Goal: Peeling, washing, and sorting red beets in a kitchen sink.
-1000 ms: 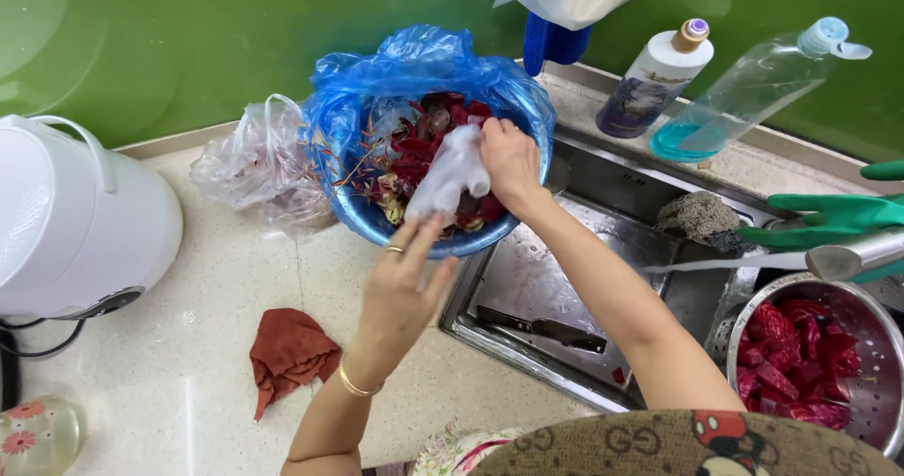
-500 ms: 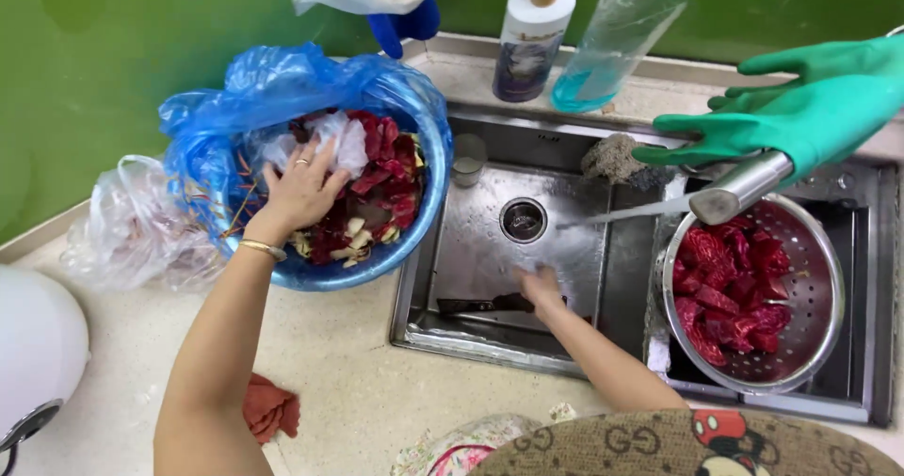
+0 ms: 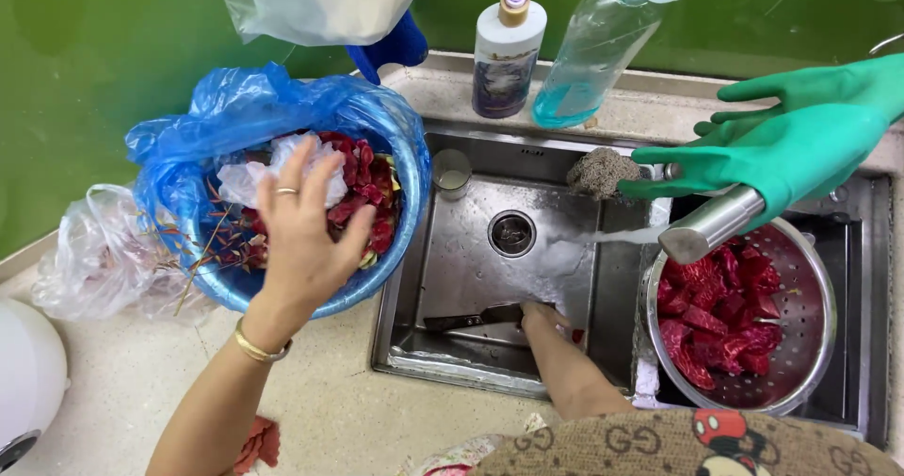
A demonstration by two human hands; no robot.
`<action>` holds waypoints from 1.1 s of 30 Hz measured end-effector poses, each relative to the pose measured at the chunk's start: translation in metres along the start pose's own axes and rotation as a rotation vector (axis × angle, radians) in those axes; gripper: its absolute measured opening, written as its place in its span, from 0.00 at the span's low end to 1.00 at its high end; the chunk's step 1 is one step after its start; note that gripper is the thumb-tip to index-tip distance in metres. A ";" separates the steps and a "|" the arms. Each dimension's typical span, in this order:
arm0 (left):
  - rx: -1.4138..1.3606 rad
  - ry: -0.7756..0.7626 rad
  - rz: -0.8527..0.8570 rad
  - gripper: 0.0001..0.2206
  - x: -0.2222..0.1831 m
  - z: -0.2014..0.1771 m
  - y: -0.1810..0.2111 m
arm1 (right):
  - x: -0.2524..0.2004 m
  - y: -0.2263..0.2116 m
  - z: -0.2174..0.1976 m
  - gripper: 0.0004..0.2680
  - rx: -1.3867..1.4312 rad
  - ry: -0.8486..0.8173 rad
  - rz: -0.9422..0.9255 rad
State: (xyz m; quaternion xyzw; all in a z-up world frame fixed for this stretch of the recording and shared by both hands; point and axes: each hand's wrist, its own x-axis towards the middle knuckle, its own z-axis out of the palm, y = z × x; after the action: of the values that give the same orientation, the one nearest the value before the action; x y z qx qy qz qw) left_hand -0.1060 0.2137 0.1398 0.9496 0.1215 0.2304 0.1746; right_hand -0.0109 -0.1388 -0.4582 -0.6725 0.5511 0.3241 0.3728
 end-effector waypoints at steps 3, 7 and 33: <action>-0.280 -0.095 0.089 0.26 0.017 0.029 0.030 | -0.008 0.006 0.021 0.45 0.074 0.186 -0.008; -0.414 -0.244 0.266 0.22 0.052 0.105 0.066 | -0.096 -0.045 0.004 0.14 0.005 -0.011 -0.308; -0.043 -0.814 0.141 0.35 -0.150 0.506 -0.017 | -0.332 -0.173 -0.162 0.16 -0.248 0.117 -1.320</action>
State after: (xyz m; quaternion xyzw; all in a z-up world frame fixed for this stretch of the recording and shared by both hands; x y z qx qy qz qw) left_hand 0.0047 0.0428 -0.3475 0.9653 -0.0277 -0.1500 0.2118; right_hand 0.1029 -0.0920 -0.0693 -0.9227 0.0027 0.0523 0.3820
